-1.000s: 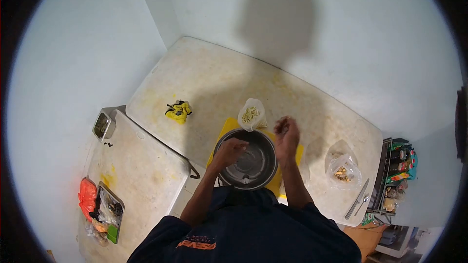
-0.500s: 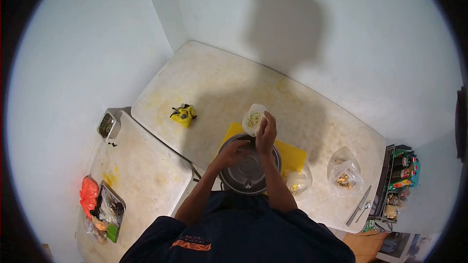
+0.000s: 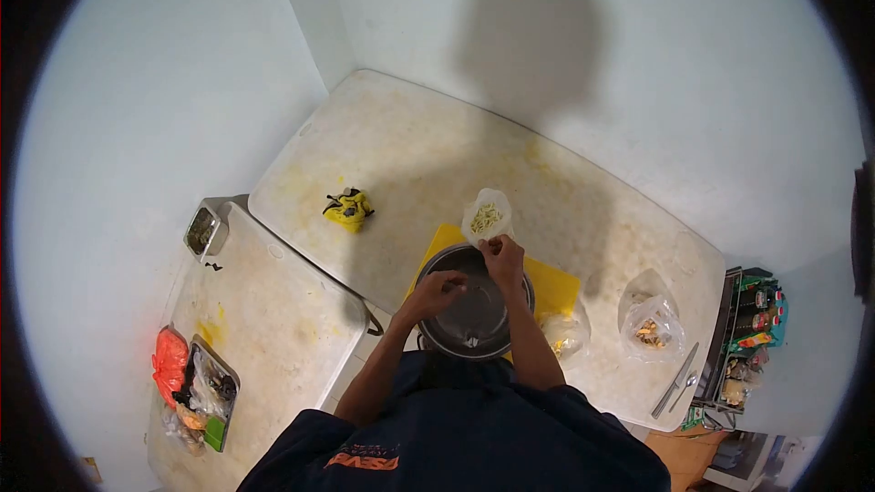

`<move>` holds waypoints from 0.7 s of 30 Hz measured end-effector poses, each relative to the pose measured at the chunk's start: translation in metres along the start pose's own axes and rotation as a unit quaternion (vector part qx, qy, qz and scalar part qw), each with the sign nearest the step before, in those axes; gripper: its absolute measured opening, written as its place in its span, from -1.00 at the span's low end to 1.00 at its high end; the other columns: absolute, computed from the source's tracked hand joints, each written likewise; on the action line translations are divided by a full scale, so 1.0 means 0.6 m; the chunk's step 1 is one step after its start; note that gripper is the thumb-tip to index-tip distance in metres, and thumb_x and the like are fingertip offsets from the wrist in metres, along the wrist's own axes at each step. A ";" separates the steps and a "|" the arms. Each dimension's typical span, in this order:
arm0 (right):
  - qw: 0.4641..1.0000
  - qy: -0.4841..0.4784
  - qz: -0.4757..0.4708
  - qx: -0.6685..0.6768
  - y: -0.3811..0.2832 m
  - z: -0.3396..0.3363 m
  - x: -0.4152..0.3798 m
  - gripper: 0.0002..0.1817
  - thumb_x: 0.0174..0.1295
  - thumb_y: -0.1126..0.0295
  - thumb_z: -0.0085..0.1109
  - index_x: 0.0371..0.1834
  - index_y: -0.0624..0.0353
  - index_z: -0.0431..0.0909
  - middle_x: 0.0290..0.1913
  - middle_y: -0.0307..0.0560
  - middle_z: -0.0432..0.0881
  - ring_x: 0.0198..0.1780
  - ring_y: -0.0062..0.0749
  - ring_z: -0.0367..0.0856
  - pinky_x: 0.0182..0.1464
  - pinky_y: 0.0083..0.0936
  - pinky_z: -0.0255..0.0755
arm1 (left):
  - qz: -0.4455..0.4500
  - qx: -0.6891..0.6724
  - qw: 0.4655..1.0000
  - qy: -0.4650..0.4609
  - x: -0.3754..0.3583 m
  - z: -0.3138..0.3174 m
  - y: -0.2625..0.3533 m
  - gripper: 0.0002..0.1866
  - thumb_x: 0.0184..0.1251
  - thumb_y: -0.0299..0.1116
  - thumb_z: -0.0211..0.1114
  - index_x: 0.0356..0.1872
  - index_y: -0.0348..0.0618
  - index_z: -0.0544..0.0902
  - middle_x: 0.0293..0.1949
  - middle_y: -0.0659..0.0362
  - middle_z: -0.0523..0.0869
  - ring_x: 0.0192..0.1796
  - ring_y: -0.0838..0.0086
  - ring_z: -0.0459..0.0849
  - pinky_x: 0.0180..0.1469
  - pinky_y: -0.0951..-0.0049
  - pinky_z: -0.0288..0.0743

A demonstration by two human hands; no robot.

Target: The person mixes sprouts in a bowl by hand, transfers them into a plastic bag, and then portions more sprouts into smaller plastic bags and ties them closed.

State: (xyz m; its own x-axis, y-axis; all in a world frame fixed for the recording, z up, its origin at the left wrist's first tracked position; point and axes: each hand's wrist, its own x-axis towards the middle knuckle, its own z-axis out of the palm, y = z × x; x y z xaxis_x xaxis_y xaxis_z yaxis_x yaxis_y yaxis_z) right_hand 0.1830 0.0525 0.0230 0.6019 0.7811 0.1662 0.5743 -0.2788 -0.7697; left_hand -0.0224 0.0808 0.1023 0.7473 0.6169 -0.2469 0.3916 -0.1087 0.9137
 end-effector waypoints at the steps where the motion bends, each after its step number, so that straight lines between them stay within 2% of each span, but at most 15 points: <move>1: 1.000 0.004 -0.014 -0.009 0.007 0.007 0.002 -0.65 0.19 0.17 0.36 -0.38 0.32 0.65 -0.44 0.05 0.71 -0.35 -0.15 0.74 -0.20 -0.28 0.58 | 0.020 0.004 1.000 -0.003 0.006 0.002 -0.011 -0.63 0.36 -0.32 0.29 0.11 -0.29 0.63 -0.05 -0.06 0.76 -0.06 0.24 0.76 -0.02 0.27 0.59; 3: 0.999 0.010 -0.041 -0.031 0.021 0.014 0.002 -0.66 0.19 0.19 0.36 -0.39 0.33 0.67 -0.42 0.06 0.73 -0.34 -0.13 0.75 -0.20 -0.28 0.59 | 0.029 0.005 1.000 -0.006 0.005 0.003 -0.016 -0.63 0.36 -0.31 0.29 0.11 -0.29 0.63 -0.04 -0.06 0.75 -0.06 0.25 0.76 -0.03 0.28 0.59; 6: 0.999 0.034 -0.036 -0.012 0.034 0.013 0.001 -0.69 0.21 0.23 0.35 -0.37 0.33 0.64 -0.46 0.01 0.71 -0.41 -0.25 0.71 -0.26 -0.35 0.56 | 0.006 -0.007 1.000 -0.003 0.000 0.001 -0.012 -0.63 0.37 -0.31 0.28 0.12 -0.29 0.62 -0.03 -0.06 0.75 -0.06 0.26 0.76 -0.03 0.29 0.59; 9: 0.989 0.100 -0.022 0.110 -0.046 -0.050 0.005 -0.77 0.29 0.32 0.30 -0.28 0.30 0.61 -0.50 -0.06 0.67 -0.48 -0.42 0.62 -0.33 -0.46 0.49 | -0.003 -0.025 1.000 0.000 0.006 -0.001 -0.029 -0.63 0.38 -0.30 0.28 0.12 -0.30 0.62 -0.03 -0.04 0.75 -0.07 0.29 0.75 -0.03 0.31 0.59; 12: 0.958 0.219 -0.088 0.166 -0.138 -0.110 0.015 -0.85 0.37 0.38 0.22 -0.19 0.27 0.57 -0.50 -0.11 0.63 -0.50 -0.54 0.53 -0.39 -0.53 0.42 | -0.017 -0.029 0.999 -0.003 0.005 -0.006 -0.015 -0.63 0.38 -0.31 0.28 0.11 -0.31 0.62 -0.04 -0.02 0.75 -0.08 0.32 0.75 -0.03 0.33 0.59; 13: 0.957 0.216 -0.096 0.166 -0.157 -0.123 0.014 -0.87 0.41 0.39 0.17 -0.14 0.24 0.57 -0.45 -0.08 0.63 -0.50 -0.54 0.52 -0.39 -0.57 0.41 | -0.020 -0.030 0.999 -0.003 0.006 -0.005 -0.010 -0.63 0.38 -0.31 0.28 0.11 -0.31 0.62 -0.04 -0.02 0.75 -0.08 0.32 0.75 -0.04 0.33 0.59; 16: 0.977 0.105 -0.158 0.102 -0.110 -0.081 0.040 -0.86 0.38 0.40 0.19 -0.11 0.24 0.59 -0.39 -0.02 0.65 -0.45 -0.40 0.61 -0.33 -0.47 0.47 | 0.004 -0.034 0.999 0.003 0.018 -0.004 -0.005 -0.64 0.39 -0.32 0.29 0.12 -0.28 0.63 -0.04 -0.01 0.76 -0.03 0.32 0.74 0.05 0.32 0.57; 17: 0.980 0.079 -0.179 -0.043 -0.045 -0.041 0.046 -0.81 0.33 0.37 0.23 -0.06 0.20 0.62 -0.33 0.04 0.67 -0.32 -0.16 0.68 -0.23 -0.29 0.52 | 0.019 -0.036 0.999 0.005 0.023 -0.002 -0.005 -0.64 0.39 -0.32 0.29 0.13 -0.26 0.64 -0.04 -0.01 0.76 0.00 0.32 0.74 0.09 0.30 0.57; 21: 0.994 -0.025 -0.074 -0.077 -0.044 -0.057 0.047 -0.70 0.32 0.25 0.22 0.05 0.12 0.59 -0.26 0.11 0.67 -0.15 0.03 0.68 -0.11 -0.10 0.53 | 0.068 0.056 0.992 0.094 0.050 -0.019 0.004 -0.64 0.35 -0.35 0.30 0.15 -0.17 0.64 -0.16 -0.01 0.72 -0.11 0.27 0.72 0.03 0.29 0.57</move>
State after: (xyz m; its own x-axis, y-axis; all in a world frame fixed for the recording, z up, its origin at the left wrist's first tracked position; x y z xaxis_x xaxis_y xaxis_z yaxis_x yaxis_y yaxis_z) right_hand 0.2037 0.0628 0.0691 0.4778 0.8462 0.2361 0.7350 -0.2379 -0.6350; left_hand -0.0052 0.1079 0.1007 0.6883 0.7238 -0.0492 0.3591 -0.2810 0.8900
